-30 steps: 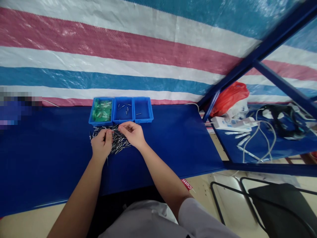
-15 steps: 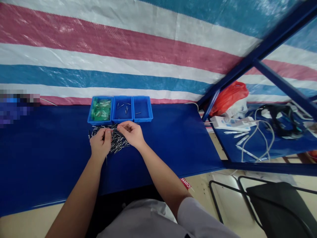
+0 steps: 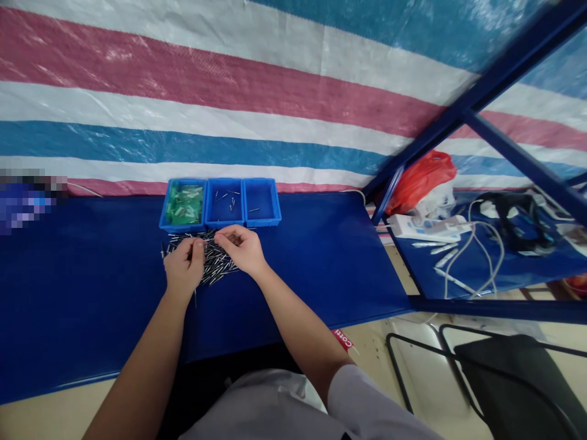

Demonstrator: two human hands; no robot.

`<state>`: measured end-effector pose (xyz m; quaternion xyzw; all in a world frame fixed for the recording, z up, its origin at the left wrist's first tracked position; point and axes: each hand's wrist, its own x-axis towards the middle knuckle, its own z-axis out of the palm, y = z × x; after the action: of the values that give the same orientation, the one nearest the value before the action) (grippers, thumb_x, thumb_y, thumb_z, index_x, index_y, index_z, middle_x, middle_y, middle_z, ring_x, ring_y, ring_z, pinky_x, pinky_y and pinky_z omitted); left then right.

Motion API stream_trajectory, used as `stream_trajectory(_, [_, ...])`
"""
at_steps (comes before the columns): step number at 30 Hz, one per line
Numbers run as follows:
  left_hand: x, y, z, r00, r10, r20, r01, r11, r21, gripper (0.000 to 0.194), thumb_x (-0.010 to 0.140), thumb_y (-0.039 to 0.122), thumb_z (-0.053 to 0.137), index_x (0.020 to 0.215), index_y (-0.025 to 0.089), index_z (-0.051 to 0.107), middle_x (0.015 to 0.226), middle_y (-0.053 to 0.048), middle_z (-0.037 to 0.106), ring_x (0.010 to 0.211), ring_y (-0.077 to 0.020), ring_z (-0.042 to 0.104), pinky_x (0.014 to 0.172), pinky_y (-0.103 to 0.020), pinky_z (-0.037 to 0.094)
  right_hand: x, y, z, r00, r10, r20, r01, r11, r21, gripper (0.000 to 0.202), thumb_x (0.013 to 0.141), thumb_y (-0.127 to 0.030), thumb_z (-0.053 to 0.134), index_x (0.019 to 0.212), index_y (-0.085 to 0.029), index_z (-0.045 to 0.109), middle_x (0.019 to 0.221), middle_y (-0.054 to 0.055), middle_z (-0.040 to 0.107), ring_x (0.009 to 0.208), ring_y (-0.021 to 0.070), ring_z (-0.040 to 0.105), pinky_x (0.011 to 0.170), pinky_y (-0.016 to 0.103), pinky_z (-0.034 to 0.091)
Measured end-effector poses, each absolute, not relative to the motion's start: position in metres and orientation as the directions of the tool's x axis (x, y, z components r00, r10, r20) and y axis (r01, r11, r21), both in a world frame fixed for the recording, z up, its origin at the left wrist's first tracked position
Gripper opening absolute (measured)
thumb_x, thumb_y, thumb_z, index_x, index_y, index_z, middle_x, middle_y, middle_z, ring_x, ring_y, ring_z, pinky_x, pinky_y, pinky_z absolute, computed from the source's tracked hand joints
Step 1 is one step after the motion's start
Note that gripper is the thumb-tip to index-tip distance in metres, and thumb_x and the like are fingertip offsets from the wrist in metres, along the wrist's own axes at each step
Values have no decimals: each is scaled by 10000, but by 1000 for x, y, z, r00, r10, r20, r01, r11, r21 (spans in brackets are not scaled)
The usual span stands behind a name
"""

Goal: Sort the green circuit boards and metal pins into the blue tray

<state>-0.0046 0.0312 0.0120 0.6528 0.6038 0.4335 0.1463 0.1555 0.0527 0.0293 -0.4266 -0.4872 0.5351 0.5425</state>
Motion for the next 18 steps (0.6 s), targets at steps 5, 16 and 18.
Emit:
stream_trajectory(5, [-5,32,11,-99,917,387,668,-227,709,271,955,393,500,965,203,692,673,3,678,631,-123,634,695,-231,461,155,53,29,-46,995,87,-174,78,-982,297,745,-469,782,837,-198,702,754,21,715,659,138,647,656,289,536])
stream_trajectory(16, [-4,32,13,-101,913,394,687,-223,692,272,947,396,503,944,204,695,659,8,669,637,-124,631,695,-230,455,154,52,29,-47,996,78,-171,68,-983,323,738,-493,783,842,-197,703,775,28,732,676,146,668,664,292,555])
stream_trajectory(18, [-4,32,13,-103,912,396,685,-224,694,272,946,396,505,948,202,695,658,8,668,631,-123,628,691,-231,454,154,53,29,-44,996,80,-166,72,-984,324,740,-492,782,841,-195,703,773,30,732,669,145,666,659,292,554])
